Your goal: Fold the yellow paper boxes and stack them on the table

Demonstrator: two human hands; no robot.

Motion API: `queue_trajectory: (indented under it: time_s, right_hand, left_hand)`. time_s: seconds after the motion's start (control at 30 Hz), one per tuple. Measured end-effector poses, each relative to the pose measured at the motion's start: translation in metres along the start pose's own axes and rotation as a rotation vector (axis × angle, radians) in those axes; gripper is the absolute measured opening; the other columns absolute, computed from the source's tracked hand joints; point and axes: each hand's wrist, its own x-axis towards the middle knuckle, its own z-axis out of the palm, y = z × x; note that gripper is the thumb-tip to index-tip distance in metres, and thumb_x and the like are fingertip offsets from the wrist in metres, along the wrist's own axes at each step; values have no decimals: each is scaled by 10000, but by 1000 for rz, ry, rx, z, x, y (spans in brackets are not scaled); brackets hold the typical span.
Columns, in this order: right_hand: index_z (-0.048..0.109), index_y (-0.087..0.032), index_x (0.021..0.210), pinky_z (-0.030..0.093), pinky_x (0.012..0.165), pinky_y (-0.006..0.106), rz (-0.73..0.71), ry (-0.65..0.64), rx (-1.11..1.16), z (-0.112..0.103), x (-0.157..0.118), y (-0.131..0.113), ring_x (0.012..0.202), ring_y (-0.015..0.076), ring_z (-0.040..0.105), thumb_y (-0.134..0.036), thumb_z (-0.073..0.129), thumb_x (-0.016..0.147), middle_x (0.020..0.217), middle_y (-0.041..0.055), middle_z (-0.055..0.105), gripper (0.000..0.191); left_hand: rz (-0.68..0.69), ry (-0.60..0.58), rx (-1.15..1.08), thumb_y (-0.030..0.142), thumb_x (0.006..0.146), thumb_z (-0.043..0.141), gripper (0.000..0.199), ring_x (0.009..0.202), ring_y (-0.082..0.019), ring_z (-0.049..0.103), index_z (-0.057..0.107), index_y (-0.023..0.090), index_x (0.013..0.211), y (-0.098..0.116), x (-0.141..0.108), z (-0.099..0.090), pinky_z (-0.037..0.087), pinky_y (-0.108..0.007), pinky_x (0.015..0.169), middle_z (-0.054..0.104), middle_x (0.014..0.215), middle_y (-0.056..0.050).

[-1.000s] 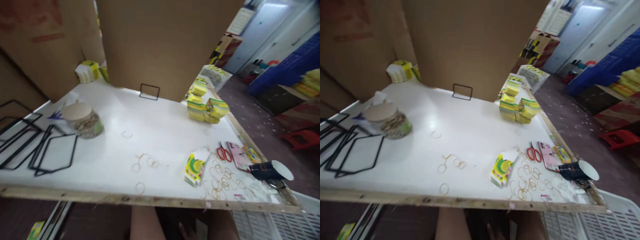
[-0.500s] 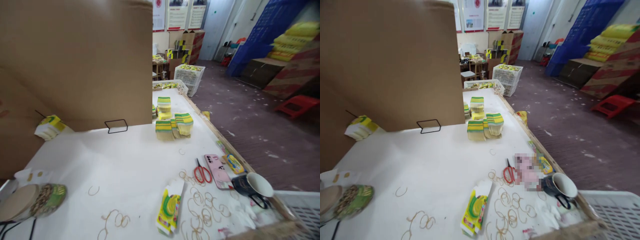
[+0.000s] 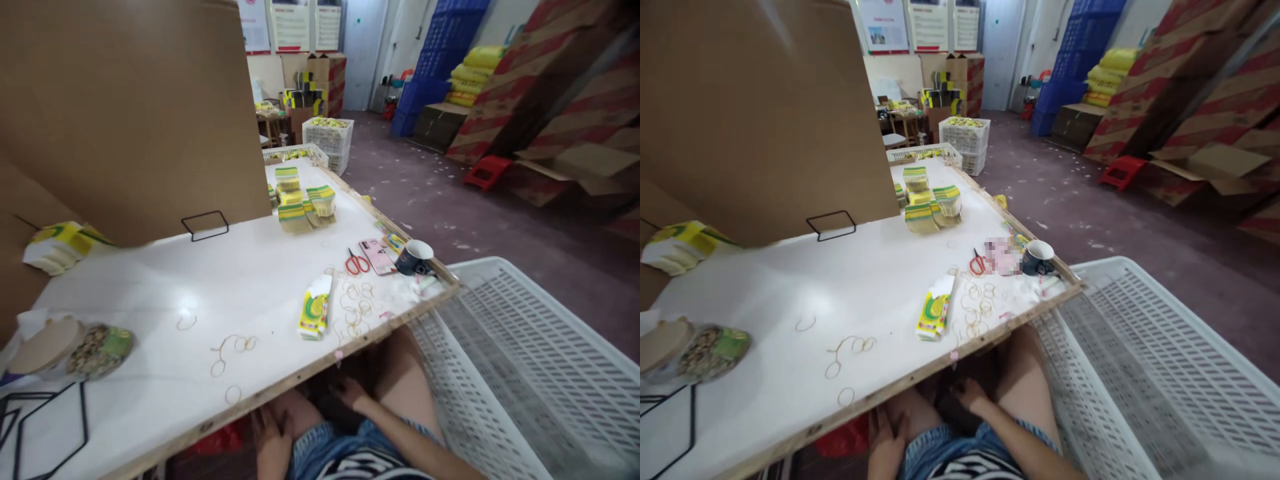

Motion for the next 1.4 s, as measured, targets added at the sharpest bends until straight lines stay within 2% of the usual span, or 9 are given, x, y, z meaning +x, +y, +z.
queue_trajectory:
  time_s: [0.1,0.27,0.43,0.53,0.7,0.8,1.03,1.17,1.4]
  right_hand:
    - [702,-172,952,491,888,349,-24,69,17,-9,-19,11,1005,252,669,-272,600,883,1014,91,729,158]
    - [714,-179,1001,496,868,341,-102,165,56,-27,-49,16,1004,263,681,-289,567,850,1012,97,748,238]
    - [696,-138,1060,505,861,348,-184,168,73,-37,-73,12,968,254,685,-321,544,852,1014,131,742,316]
    - [688,-140,1072,516,840,355,-234,142,87,-53,-87,9,934,247,686,-327,557,840,996,124,740,326]
    - [684,-134,1051,530,781,350,-354,106,116,-106,-99,-10,846,236,679,-407,580,827,931,110,733,369]
    - [666,-148,1087,521,808,351,-446,113,120,-141,-98,-37,873,228,668,-444,563,845,962,98,722,396]
    - [667,-163,1087,521,802,336,-624,163,95,-191,-56,-128,875,211,674,-480,549,857,990,77,716,409]
    - [657,-165,1067,502,842,328,-672,342,67,-214,-9,-182,943,202,649,-434,544,861,1094,89,696,357]
    - [584,-130,1154,476,895,375,-580,706,-42,-254,76,-254,1008,233,606,-400,540,855,1218,159,608,405]
  left_hand:
    - [80,-152,160,339,870,521,685,1457,-378,216,370,-72,1396,2,15,11,267,-411,1174,307,1507,-314]
    - [262,-264,208,339,836,504,668,1479,-388,88,431,-56,1370,7,12,-4,139,-456,1202,273,1538,-293]
    - [334,-319,140,309,837,477,633,1477,-338,172,457,-57,1353,8,4,-13,131,-450,1208,359,1506,-271]
    - [349,-361,77,346,818,509,638,1444,-350,275,495,-34,1330,7,-1,-17,232,-484,1178,415,1475,-263]
    - [460,-471,-182,399,820,535,601,1311,-275,510,527,121,1353,21,-10,-41,389,-420,1111,548,1404,-145]
    - [556,-442,-427,398,845,526,535,1223,-250,586,547,177,1332,44,-13,-67,442,-420,1069,599,1356,-116]
    - [558,-81,-572,429,886,481,409,862,-207,682,629,166,1161,80,21,-110,549,-350,820,730,986,-101]
    - [505,12,-541,444,863,475,428,720,-198,657,644,152,1127,75,56,-104,526,-301,640,723,855,-87]
    - [416,16,-453,496,870,418,476,546,-194,594,676,146,1062,71,83,-88,481,-304,587,643,614,-33]
